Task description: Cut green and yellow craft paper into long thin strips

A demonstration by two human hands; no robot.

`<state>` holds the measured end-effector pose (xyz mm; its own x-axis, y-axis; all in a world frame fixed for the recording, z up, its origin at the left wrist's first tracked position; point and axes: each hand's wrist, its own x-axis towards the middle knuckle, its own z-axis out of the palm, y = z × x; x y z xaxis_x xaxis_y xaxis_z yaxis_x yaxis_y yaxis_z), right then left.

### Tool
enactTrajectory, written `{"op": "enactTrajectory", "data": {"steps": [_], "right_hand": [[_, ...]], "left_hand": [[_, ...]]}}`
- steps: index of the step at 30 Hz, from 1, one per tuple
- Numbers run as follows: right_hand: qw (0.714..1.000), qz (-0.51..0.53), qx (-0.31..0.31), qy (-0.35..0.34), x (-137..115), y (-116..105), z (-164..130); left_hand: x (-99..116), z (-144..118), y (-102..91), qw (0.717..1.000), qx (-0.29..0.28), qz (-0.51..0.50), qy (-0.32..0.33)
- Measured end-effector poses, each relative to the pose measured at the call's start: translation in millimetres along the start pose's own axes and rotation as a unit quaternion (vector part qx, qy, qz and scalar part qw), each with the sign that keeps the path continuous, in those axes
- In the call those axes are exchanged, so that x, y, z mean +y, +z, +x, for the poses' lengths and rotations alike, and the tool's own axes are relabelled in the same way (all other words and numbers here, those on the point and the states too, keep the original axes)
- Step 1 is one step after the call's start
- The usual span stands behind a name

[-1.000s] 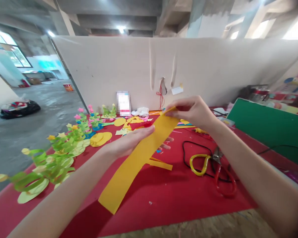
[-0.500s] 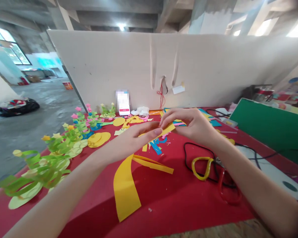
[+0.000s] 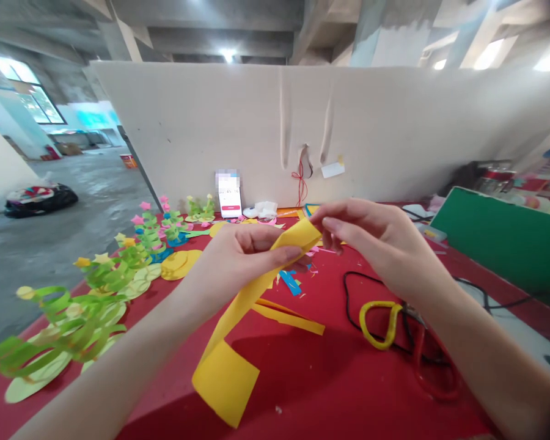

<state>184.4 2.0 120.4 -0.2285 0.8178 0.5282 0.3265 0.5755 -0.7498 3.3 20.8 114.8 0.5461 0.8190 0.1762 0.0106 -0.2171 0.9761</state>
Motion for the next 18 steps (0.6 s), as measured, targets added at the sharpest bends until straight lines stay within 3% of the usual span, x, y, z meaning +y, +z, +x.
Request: {"op": "enactTrajectory", "data": {"steps": [5,8,9,11,13,15,18], "right_hand": [[1.000,-0.012,-0.013,0.011,-5,-4,1],[0.998,-0.062,-0.013,0.016,5,-3,6],[0.994,-0.097,-0.034,0.022,12,-1,7],[0.971,-0.188,-0.138,0.052,30,10,3],[0.919,-0.269,-0.267,0.104,49,26,-6],[0.891,-0.288,-0.325,0.132,65,44,-17],[0.881,-0.284,-0.351,0.141,79,51,-20]], "left_hand": [[-2,-1,-0.5,0.997,0.003,-0.080,0.004],[-1,-2,-4.2,0.995,0.033,-0.090,0.016],[1,-2,-5.7,0.994,0.045,-0.097,0.021],[4,-3,-8.4,0.991,0.069,-0.115,0.027],[8,-4,-9.9,0.987,0.093,-0.127,0.026],[11,-4,-10.3,0.985,0.112,-0.131,0.015],[11,-4,-10.2,0.987,0.111,-0.116,0.008]]}}
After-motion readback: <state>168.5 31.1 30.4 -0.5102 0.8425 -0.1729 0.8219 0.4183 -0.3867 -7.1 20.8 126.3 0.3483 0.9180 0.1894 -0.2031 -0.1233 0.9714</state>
